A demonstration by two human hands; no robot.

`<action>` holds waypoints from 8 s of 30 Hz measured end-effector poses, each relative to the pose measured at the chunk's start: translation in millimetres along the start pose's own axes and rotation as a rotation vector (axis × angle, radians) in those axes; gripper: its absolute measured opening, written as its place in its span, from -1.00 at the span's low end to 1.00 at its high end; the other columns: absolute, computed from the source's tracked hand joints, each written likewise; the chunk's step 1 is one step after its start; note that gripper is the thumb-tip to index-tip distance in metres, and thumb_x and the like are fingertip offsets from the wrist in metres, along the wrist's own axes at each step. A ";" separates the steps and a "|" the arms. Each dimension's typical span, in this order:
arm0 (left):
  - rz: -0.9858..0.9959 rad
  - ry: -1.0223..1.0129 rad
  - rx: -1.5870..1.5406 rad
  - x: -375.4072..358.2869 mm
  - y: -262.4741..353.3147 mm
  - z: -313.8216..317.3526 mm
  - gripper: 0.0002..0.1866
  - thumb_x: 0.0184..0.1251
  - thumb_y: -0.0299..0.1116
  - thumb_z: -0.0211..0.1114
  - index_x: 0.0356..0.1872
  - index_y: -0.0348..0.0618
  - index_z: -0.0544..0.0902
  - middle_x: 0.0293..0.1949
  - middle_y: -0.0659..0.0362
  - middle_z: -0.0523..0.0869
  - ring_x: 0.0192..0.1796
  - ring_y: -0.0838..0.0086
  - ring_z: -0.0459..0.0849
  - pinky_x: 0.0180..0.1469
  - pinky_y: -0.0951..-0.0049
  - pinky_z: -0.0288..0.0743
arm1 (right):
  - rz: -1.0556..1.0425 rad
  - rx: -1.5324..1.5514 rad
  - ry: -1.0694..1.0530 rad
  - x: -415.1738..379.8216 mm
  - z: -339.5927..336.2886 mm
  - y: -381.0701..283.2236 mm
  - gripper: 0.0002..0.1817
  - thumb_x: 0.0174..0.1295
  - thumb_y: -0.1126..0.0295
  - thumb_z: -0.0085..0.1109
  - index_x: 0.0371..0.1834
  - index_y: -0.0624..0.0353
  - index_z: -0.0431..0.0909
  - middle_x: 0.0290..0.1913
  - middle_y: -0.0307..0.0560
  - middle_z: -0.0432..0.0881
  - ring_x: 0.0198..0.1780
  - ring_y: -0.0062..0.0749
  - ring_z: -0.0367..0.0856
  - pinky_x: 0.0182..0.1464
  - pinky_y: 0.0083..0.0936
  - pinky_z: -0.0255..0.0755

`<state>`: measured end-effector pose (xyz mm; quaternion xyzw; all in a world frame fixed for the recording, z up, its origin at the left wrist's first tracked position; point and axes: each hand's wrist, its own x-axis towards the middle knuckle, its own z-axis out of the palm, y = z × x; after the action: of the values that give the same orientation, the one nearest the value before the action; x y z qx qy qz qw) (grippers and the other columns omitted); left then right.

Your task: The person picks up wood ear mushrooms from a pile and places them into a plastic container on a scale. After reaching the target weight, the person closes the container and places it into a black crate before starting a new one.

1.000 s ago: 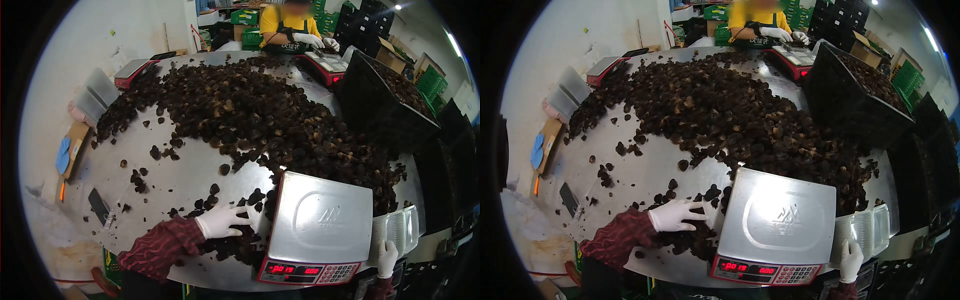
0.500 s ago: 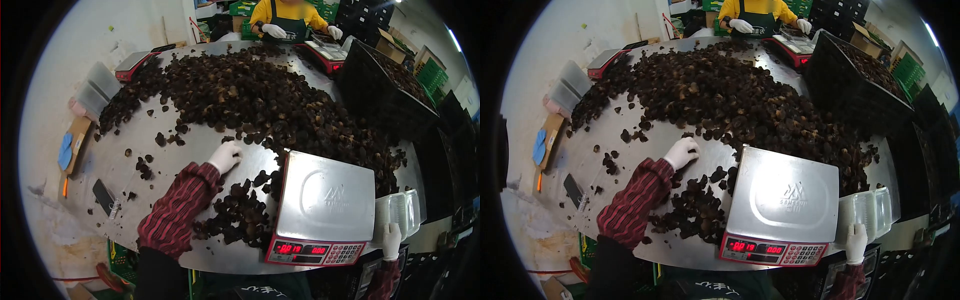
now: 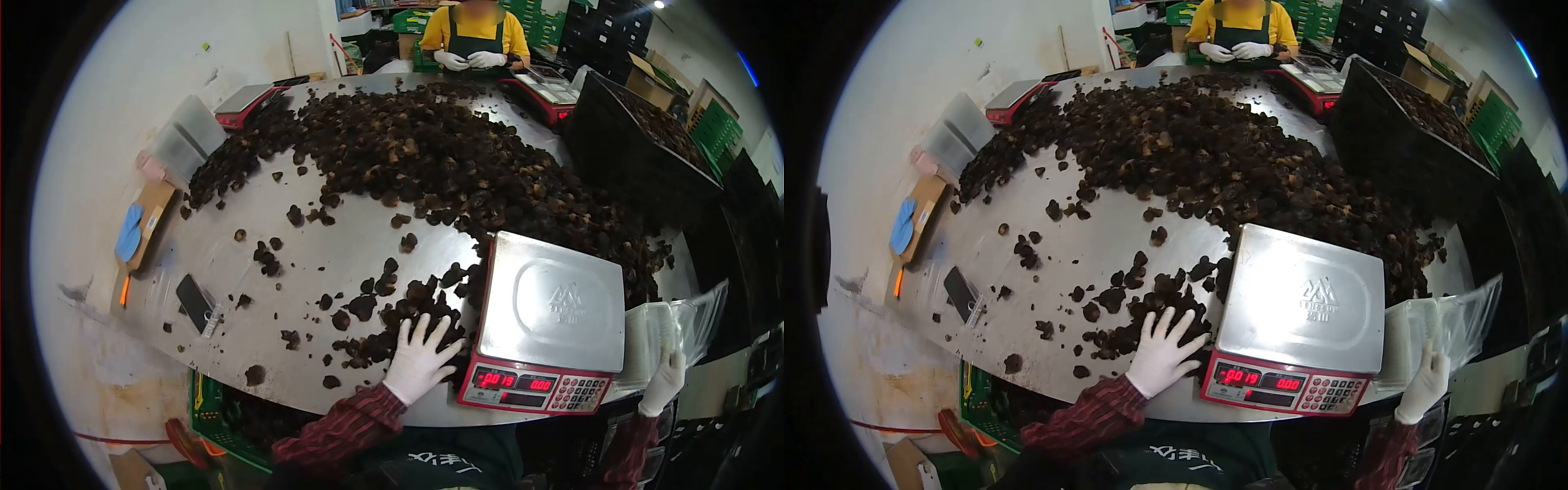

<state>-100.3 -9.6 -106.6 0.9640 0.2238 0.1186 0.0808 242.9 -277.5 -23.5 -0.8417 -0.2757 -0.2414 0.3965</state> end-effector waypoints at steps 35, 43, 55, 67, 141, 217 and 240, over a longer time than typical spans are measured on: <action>0.570 0.117 -0.540 132.9 58.8 -80.7 -0.43 0.06 -0.29 0.40 0.20 0.08 0.55 0.35 -0.03 0.34 0.20 0.09 0.47 0.22 0.24 0.41 | -0.688 0.100 -0.598 -55.2 60.8 -127.1 -0.64 -0.06 0.20 0.43 -0.70 0.14 0.45 -0.65 -0.06 0.40 -0.55 -0.10 0.45 -0.46 -0.23 0.36; -0.196 -0.024 -0.200 45.3 -73.2 -57.9 -0.78 0.05 -0.31 0.39 -0.25 -0.07 0.71 -0.29 0.17 0.63 -0.14 0.24 0.60 -0.07 0.31 0.49 | -0.658 0.189 -0.487 -75.9 36.2 -155.1 -0.78 -0.02 0.30 0.39 -0.43 0.14 0.56 -0.57 -0.11 0.38 -0.50 -0.21 0.43 -0.48 -0.30 0.32; -0.478 0.334 -0.149 -35.2 -109.7 -69.0 -0.86 0.08 -0.40 0.35 -0.32 -0.18 0.69 -0.30 0.13 0.63 -0.16 0.23 0.59 -0.13 0.31 0.48 | -0.870 0.016 -0.758 -226.8 140.1 -211.9 -0.57 0.32 0.15 0.06 -0.09 0.42 0.43 -0.54 -0.19 0.39 -0.49 -0.46 0.46 -0.45 -0.53 0.36; -0.191 0.149 -0.065 -58.7 -50.7 -26.9 -0.39 0.05 -0.19 0.42 0.22 0.18 0.53 0.35 -0.05 0.33 0.36 -0.03 0.29 0.32 -0.05 0.14 | -0.674 -0.045 -0.749 -231.4 165.9 -228.8 -0.88 0.20 0.40 0.04 -0.32 0.22 0.47 -0.57 -0.09 0.43 -0.57 -0.31 0.50 -0.53 -0.41 0.39; -0.303 0.537 -0.284 7.4 -84.6 -8.7 -0.79 0.09 -0.55 0.26 -0.22 -0.09 0.66 -0.19 0.12 0.59 -0.10 0.19 0.56 -0.10 0.30 0.49 | 0.528 0.482 -0.269 -80.0 48.5 -106.7 -0.70 0.43 0.27 0.04 -0.24 0.34 0.59 -0.54 -0.24 0.51 -0.74 -0.74 0.29 -0.69 -0.70 0.15; -0.190 0.118 -1.021 59.6 20.5 -67.3 -0.78 0.15 -0.50 0.40 -0.18 -0.20 0.58 -0.23 0.14 0.62 -0.15 0.41 0.65 -0.10 0.40 0.55 | 0.791 0.779 -0.935 -57.4 21.9 -108.4 -0.42 0.49 0.00 -0.26 -0.28 0.32 0.58 -0.63 -0.15 0.59 -0.67 -0.57 0.51 -0.53 -0.72 0.39; -0.330 0.053 -1.681 33.6 46.4 -52.3 -0.77 0.14 -0.68 0.22 -0.20 -0.20 0.49 -0.28 0.14 0.58 -0.28 0.36 0.61 -0.21 0.35 0.57 | 0.747 1.190 -0.832 -81.4 22.2 -96.5 -0.76 0.25 0.36 0.04 -0.46 0.28 0.58 -0.55 -0.14 0.64 -0.63 -0.58 0.56 -0.55 -0.68 0.42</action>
<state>-65.8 -30.2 -40.3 0.5360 0.2010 0.2542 0.7795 124.3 -230.5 -35.5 -0.5476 -0.1836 0.4259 0.6965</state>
